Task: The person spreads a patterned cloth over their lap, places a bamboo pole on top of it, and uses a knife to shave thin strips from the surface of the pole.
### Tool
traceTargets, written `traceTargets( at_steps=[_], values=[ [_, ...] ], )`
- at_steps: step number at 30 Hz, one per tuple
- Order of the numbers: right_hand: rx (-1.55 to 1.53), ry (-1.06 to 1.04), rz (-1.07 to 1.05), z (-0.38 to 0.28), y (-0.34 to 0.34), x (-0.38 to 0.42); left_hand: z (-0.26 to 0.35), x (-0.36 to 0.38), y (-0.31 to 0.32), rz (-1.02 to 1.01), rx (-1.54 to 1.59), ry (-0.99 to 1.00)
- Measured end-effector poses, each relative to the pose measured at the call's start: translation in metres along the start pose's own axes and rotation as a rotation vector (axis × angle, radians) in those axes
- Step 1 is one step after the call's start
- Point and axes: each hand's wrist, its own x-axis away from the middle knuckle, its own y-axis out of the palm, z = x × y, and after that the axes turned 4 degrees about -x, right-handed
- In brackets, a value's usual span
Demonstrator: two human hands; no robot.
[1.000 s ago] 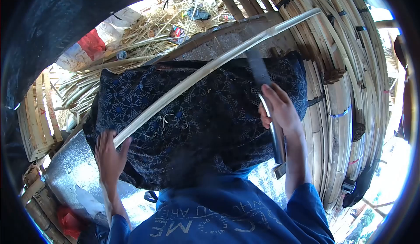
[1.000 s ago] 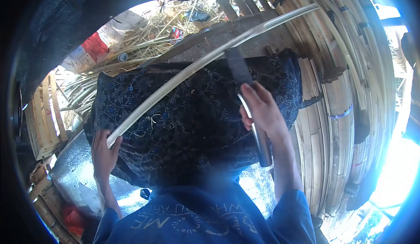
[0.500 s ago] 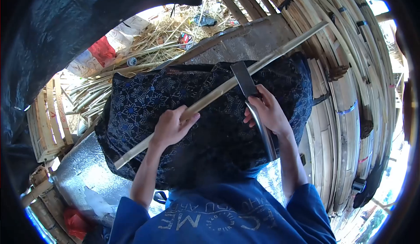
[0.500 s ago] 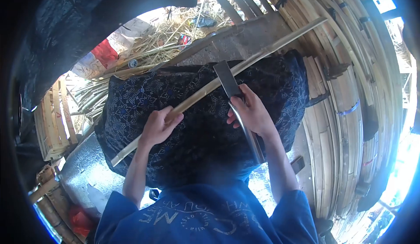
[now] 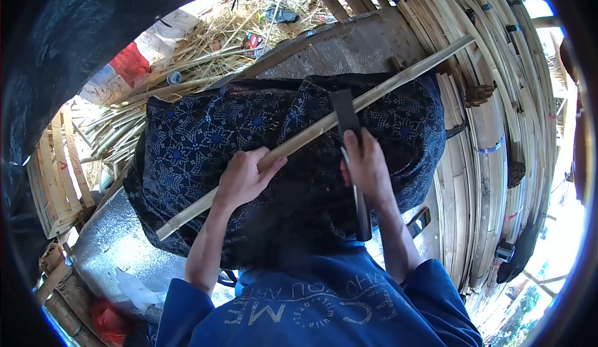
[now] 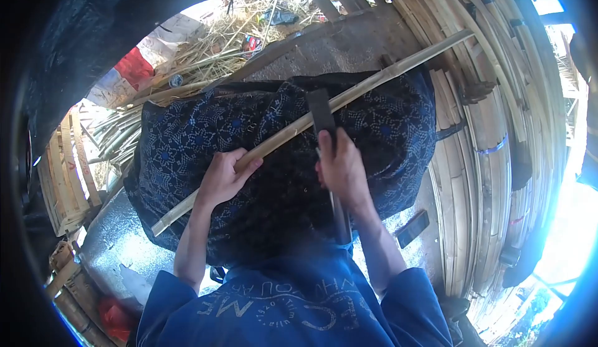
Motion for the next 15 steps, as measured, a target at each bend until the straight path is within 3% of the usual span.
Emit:
traceTargets(
  at_steps=[1, 2, 5, 9, 11, 13, 15],
  values=[
    [0.062, -0.034, -0.016, -0.002, 0.008, 0.004, -0.002, 0.002, 0.002, 0.002, 0.006, -0.001],
    [0.013, 0.087, 0.028, -0.006, 0.026, 0.02, -0.004, 0.003, 0.006, 0.03, -0.024, 0.02],
    [-0.064, 0.088, -0.141, 0.002, 0.008, 0.014, 0.0, 0.001, 0.001, 0.044, -0.04, 0.046],
    [-0.076, 0.112, 0.061, 0.008, -0.002, 0.006, 0.0, 0.0, 0.005, 0.06, -0.062, 0.08],
    [-0.003, 0.103, -0.072, 0.007, 0.025, 0.027, -0.006, 0.001, 0.011, 0.073, -0.056, 0.081],
    [-0.052, 0.068, -0.14, 0.016, 0.008, 0.02, -0.006, 0.0, 0.011, 0.069, -0.058, 0.081],
    [-0.197, 0.02, -0.045, 0.001, -0.011, 0.02, 0.001, 0.001, 0.005, 0.037, -0.035, 0.044]
  ],
)
